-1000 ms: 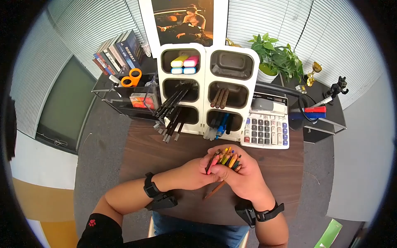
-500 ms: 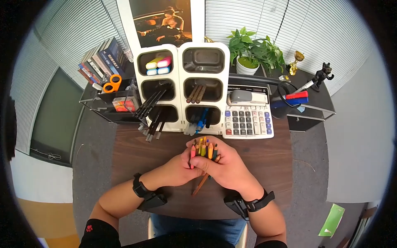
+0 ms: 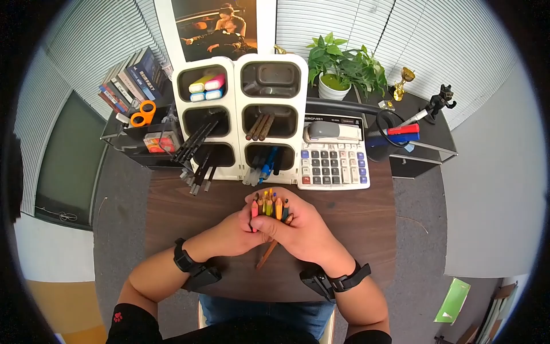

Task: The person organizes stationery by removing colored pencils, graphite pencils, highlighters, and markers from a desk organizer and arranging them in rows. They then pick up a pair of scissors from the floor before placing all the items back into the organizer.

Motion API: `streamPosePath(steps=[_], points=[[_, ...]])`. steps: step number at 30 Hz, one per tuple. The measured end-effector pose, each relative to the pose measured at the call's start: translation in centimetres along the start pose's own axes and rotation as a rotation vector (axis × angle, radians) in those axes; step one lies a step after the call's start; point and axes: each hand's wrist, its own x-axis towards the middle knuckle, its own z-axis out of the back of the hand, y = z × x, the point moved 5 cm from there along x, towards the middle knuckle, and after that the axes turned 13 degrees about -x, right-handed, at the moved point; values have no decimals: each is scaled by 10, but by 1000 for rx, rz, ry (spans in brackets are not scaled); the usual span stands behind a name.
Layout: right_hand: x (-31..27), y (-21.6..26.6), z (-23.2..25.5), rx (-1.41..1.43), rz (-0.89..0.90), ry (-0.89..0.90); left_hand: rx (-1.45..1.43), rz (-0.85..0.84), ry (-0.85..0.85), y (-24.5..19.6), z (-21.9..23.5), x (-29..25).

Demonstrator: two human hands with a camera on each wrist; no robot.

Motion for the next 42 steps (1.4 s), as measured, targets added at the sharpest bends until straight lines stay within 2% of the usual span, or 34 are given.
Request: streamPosePath(steps=[5, 7, 11, 14, 17, 23, 25, 28, 32, 34, 42], points=[[1, 0, 0, -30, 28, 1, -32, -30, -5, 4, 2, 2], [1, -1, 0, -68, 40, 0, -76, -121, 70, 12, 1, 6], [1, 3, -2, -34, 34, 2, -77, -39, 76, 11, 1, 2], [1, 7, -2, -124, 74, -31, -98, -60, 19, 10, 3, 3], [1, 7, -3, -95, 62, -29, 72, -196, 34, 12, 3, 4], [0, 5, -2, -84, 32, 0, 31, -168, 38, 14, 1, 4], [0, 4, -2, -87, 25, -15, -90, -71, 28, 20, 2, 4], [1, 5, -3, -83, 44, -39, -104, -21, 24, 18, 1, 4], [1, 10, -3, -134, 3, -20, -133, 3, 38, 10, 0, 2], [2, 5, -3, -67, -22, -8, -105, 20, 12, 10, 0, 1], [1, 3, -1, -87, -4, -25, -94, 0, 11, 4, 0, 2]])
